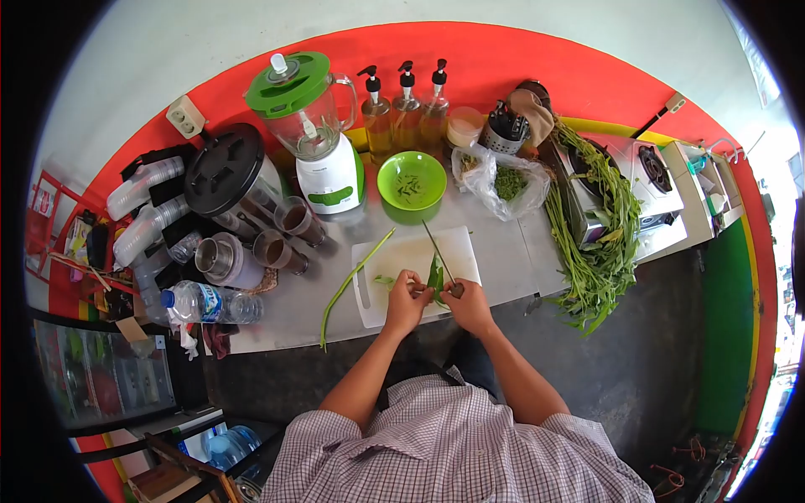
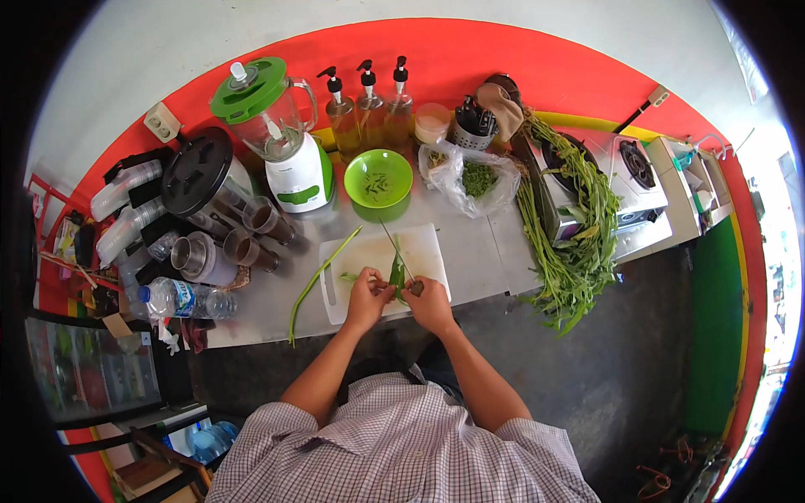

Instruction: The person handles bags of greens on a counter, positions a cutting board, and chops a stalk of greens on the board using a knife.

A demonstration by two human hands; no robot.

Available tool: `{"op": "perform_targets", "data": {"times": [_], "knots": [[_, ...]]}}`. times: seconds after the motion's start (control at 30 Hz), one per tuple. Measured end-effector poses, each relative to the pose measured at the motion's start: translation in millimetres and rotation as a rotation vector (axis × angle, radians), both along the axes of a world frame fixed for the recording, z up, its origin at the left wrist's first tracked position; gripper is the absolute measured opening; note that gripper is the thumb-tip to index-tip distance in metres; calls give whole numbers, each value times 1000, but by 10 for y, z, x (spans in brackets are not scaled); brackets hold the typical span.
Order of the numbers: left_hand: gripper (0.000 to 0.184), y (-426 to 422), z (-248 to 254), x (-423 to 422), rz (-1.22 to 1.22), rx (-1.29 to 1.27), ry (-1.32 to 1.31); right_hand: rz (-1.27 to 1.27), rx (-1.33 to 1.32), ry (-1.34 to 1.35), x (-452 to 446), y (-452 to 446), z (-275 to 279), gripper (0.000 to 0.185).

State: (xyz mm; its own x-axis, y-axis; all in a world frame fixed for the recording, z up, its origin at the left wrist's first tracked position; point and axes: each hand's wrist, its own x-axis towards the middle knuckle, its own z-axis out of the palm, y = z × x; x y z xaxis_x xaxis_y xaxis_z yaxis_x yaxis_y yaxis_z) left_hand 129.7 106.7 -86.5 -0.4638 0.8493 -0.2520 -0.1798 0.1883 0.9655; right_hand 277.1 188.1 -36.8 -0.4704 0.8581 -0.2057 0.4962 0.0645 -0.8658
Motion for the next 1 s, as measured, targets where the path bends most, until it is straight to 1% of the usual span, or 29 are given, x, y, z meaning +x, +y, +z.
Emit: {"op": "perform_targets", "data": {"times": [0.03,0.1,0.13,0.2,0.23,0.27,0.3,0.33,0.4,0.43,0.47,0.5,0.53,0.6,0.63,0.7,0.77,0.83,0.9,0.97,1.0], "knots": [[14,47,-3,-8,-5,-4,-4,10,26,-42,-35,52,-53,20],[15,123,-28,-23,-56,-93,396,18,46,-87,-86,126,-159,22],[15,129,-50,-26,-60,-96,394,5,37,-125,-106,152,-213,22],[21,147,-96,-43,-136,49,829,-10,25,-163,-112,186,-302,23],[21,158,-124,-46,-141,47,828,17,87,-215,-108,190,-343,23],[26,159,-155,-48,-166,41,922,43,147,-268,-95,181,-386,23],[30,157,-133,-46,-193,36,1016,40,141,-269,-82,166,-406,23],[30,151,-107,-45,-199,35,1014,45,152,-242,-68,158,-421,26],[42,168,-32,-51,-212,-45,1113,45,168,-215,-50,144,-382,28],[42,199,-14,-59,-214,-42,1113,21,151,-198,-33,104,-332,31],[46,227,7,-70,-233,-83,1129,-1,135,-180,-16,56,-280,35],[51,250,27,-81,-251,-125,1144,-2,136,-180,14,6,-250,35],[51,276,48,-86,-251,-124,1143,-17,124,-135,46,-54,-213,36],[60,346,106,-83,-328,-229,1153,-33,116,-90,106,-161,-213,37],[60,372,141,-77,-329,-227,1153,-52,152,-65,142,-226,-234,37],[67,418,200,-65,-407,-310,1157,-72,190,-41,218,-333,-294,36],[70,450,231,-77,-417,-326,1170,-64,154,-62,287,-406,-371,41],[72,493,266,-93,-426,-341,1184,-73,125,-74,308,-468,-368,41],[76,540,299,-111,-416,-453,1165,-84,96,-84,297,-486,-344,41],[78,600,277,-140,-411,-484,1155,-87,0,-65,292,-504,-288,42],[80,629,285,-154,-405,-516,1143,-91,1,-64,289,-514,-223,42]]}}
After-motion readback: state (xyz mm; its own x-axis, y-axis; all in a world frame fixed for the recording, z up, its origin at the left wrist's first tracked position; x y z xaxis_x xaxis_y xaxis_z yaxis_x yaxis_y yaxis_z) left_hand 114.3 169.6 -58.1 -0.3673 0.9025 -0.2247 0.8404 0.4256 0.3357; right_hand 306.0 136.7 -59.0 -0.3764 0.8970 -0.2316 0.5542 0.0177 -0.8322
